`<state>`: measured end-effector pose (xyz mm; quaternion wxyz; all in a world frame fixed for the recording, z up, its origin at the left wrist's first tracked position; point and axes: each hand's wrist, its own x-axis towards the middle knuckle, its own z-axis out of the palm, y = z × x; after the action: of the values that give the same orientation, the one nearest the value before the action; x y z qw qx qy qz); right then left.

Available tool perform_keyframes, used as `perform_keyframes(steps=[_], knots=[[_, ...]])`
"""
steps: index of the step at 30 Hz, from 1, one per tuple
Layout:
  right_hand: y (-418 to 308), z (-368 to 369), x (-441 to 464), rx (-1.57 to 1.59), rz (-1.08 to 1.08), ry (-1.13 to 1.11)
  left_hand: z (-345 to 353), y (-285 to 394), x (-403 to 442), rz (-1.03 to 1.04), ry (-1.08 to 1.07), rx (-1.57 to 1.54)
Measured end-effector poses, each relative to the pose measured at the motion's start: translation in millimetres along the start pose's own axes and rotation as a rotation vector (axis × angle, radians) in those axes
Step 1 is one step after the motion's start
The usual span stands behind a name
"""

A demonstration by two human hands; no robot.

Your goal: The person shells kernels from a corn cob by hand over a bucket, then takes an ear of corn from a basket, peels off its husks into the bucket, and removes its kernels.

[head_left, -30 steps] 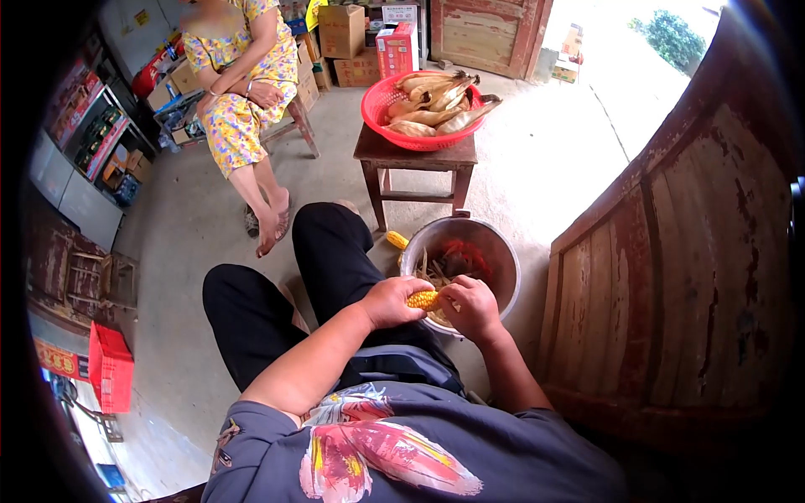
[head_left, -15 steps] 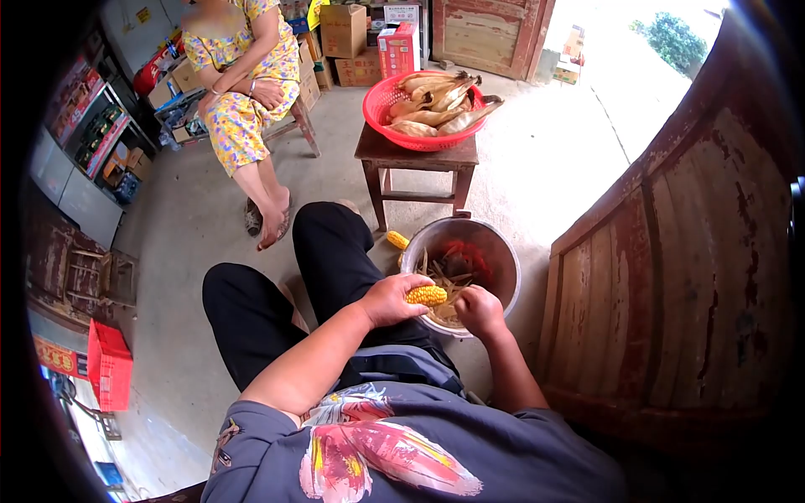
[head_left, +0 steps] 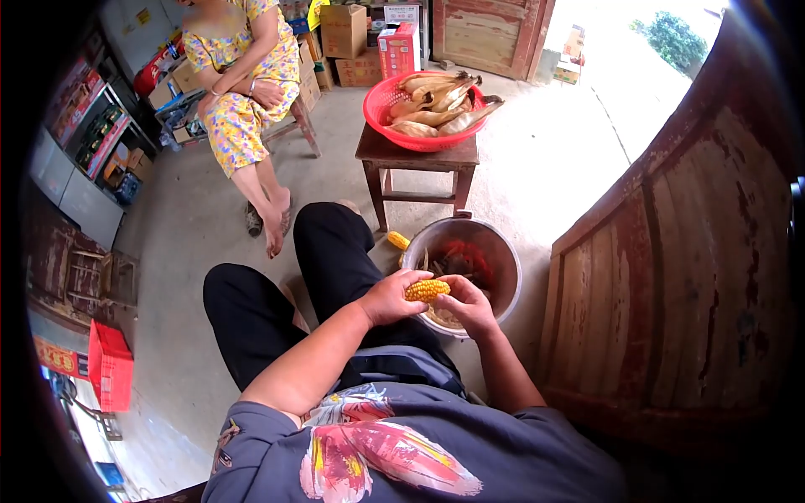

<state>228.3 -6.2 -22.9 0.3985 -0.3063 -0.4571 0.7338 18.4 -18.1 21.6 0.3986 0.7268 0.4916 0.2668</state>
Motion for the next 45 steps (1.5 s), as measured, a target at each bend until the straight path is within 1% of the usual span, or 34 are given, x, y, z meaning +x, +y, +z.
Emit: perform_keyframes(steps=[2, 3, 5, 6, 7, 8, 9, 10, 11, 12, 14, 15, 17, 18, 23, 26, 30, 33, 34, 37, 39, 40, 42, 43, 45], knots=[[-5, 1, 0, -0.011, 0.003, -0.008, 1, -6, 3, -0.094, -0.117, -0.284], [-7, 2, 1, -0.056, -0.020, -0.007, 0, -1, 3, -0.137, -0.144, -0.344], [-8, 3, 1, -0.103, -0.047, -0.007, -1, 3, 3, -0.138, -0.130, -0.361], [-7, 2, 2, -0.258, -0.155, 0.057, -2, 4, 2, -0.143, -0.115, -0.377], [-6, 1, 2, -0.412, -0.262, 0.121, -2, 5, 2, -0.143, -0.112, -0.376], [-6, -2, 2, -0.410, -0.262, 0.120, -1, 5, 2, -0.112, -0.064, -0.307], [-12, 0, 1, -0.551, -0.358, 0.176, -1, 6, 2, -0.082, -0.019, -0.239], [-19, 1, 1, -0.693, -0.454, 0.234, 0, 7, 1, -0.083, -0.022, -0.239], [-26, 4, -1, -0.727, -0.493, 0.261, 0, 7, 2, -0.072, -0.014, -0.185], [-27, 2, 0, -0.727, -0.492, 0.265, 0, 8, 2, -0.060, -0.005, -0.130], [-27, -1, 0, -0.872, -0.607, 0.235, 0, 8, 2, -0.059, -0.001, -0.131], [-28, 0, 0, -0.872, -0.607, 0.234, -1, 8, 1, -0.061, 0.005, -0.131], [-29, 1, 0, -0.986, -0.686, 0.245, 0, 6, 1, -0.058, 0.006, -0.127], [-28, 1, 1, -0.985, -0.686, 0.245, 0, 4, 1, -0.054, 0.007, -0.124], [-31, 4, 1, -1.201, -0.755, 0.217, -1, 2, 2, -0.049, -0.014, -0.071], [-30, 5, 2, -1.290, -0.717, 0.197, -1, 0, 2, -0.028, -0.021, -0.006], [-25, 1, 4, -1.273, -0.720, 0.191, 1, 2, 1, 0.019, -0.026, 0.083], [-16, -8, 6, -1.109, -0.641, 0.302, -1, 5, 1, 0.009, -0.024, 0.063], [-15, -13, 4, -1.107, -0.569, 0.326, 0, 4, 1, 0.008, -0.024, 0.063], [-8, -29, 0, -1.124, -0.545, 0.348, 1, 2, 0, -0.010, 0.003, 0.009], [-8, -35, -3, -1.215, -0.435, 0.353, 1, 2, 1, -0.043, -0.021, -0.040], [-9, -34, -4, -1.216, -0.437, 0.354, 2, 2, 2, -0.041, -0.021, -0.040], [-13, -27, -8, -0.820, -0.363, 0.406, 3, 1, 2, -0.068, -0.022, -0.117], [-14, -27, -8, -0.819, -0.363, 0.408, 3, 0, 2, -0.068, -0.023, -0.116], [-17, -26, -8, -0.812, -0.364, 0.244, 3, 0, 3, -0.053, -0.017, -0.095]])
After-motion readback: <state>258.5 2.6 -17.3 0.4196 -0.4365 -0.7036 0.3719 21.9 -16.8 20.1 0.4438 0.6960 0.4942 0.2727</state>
